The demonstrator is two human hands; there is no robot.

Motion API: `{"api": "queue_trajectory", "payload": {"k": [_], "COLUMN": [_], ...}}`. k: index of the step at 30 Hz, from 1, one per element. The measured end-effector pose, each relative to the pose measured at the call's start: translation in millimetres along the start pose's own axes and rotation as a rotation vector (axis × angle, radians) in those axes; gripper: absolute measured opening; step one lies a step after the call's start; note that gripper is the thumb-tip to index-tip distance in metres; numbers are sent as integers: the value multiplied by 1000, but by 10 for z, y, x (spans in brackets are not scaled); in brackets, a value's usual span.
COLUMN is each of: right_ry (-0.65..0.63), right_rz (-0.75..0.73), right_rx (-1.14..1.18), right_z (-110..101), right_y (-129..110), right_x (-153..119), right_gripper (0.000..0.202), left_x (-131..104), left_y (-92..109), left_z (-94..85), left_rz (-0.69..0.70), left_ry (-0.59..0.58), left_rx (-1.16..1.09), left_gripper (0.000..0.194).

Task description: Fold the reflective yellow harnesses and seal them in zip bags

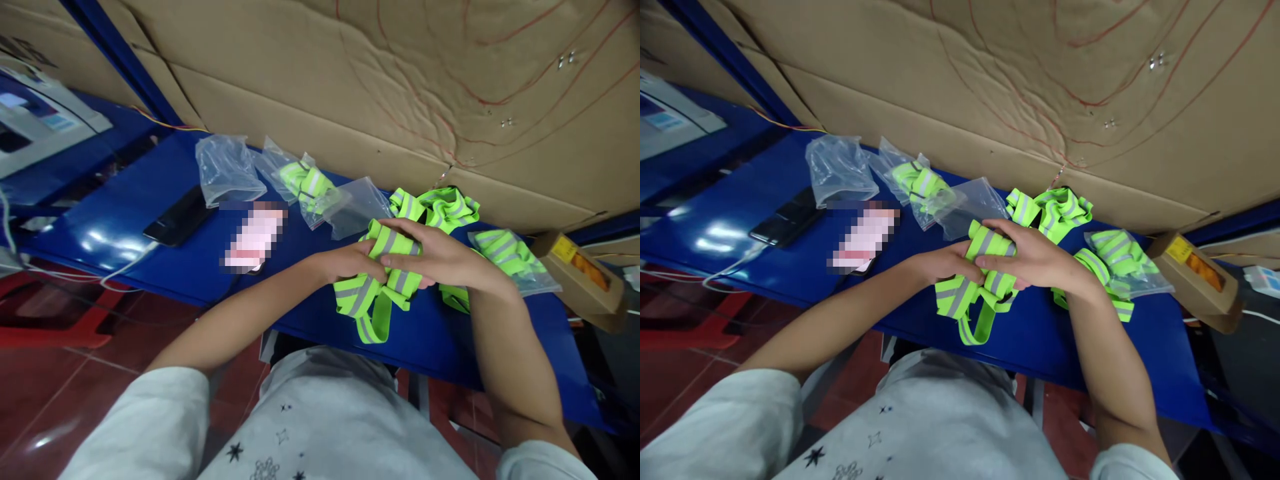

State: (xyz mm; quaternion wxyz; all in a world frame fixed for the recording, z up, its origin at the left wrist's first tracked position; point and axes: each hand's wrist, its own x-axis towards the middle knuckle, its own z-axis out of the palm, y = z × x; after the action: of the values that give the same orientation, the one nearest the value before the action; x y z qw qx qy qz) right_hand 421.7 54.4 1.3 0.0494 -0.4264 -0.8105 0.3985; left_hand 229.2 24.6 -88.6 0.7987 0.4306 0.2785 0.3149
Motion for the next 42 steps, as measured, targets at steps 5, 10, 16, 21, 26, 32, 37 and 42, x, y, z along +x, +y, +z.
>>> {"api": "queue_trajectory", "payload": {"k": [5,10,16,21,26,32,37,42], "right_ry": [7,72,127,300,201,239,177,211], "right_rz": [-101,-117,-21,-140,-75,89,107,-24], "right_rx": [-102,-177,80,59,181,575,657,288], "right_z": [-52,-59,-110,-219,-301,-352,-367,-257], "right_y": [-52,-87,-76,-75,-146,-144,-15,92], "right_x": [-50,-101,-171,-163,-263,-420,-327,-118], "right_gripper": [66,59,50,45,41,48,47,45], "left_x": [-11,25,35,-28,-40,-63,-110,-79], "left_y": [-13,-8,-26,42,102,154,174,161], "left_z": [30,55,103,224,172,103,187,158], "left_rz": [-90,-109,-27,27,15,-46,212,354], "left_ry": [-201,-390,-401,-413,-309,-311,-202,-167], "left_rx": [-74,-6,-32,73,175,469,542,624], "left_gripper": [52,48,63,38,34,49,35,24]}}
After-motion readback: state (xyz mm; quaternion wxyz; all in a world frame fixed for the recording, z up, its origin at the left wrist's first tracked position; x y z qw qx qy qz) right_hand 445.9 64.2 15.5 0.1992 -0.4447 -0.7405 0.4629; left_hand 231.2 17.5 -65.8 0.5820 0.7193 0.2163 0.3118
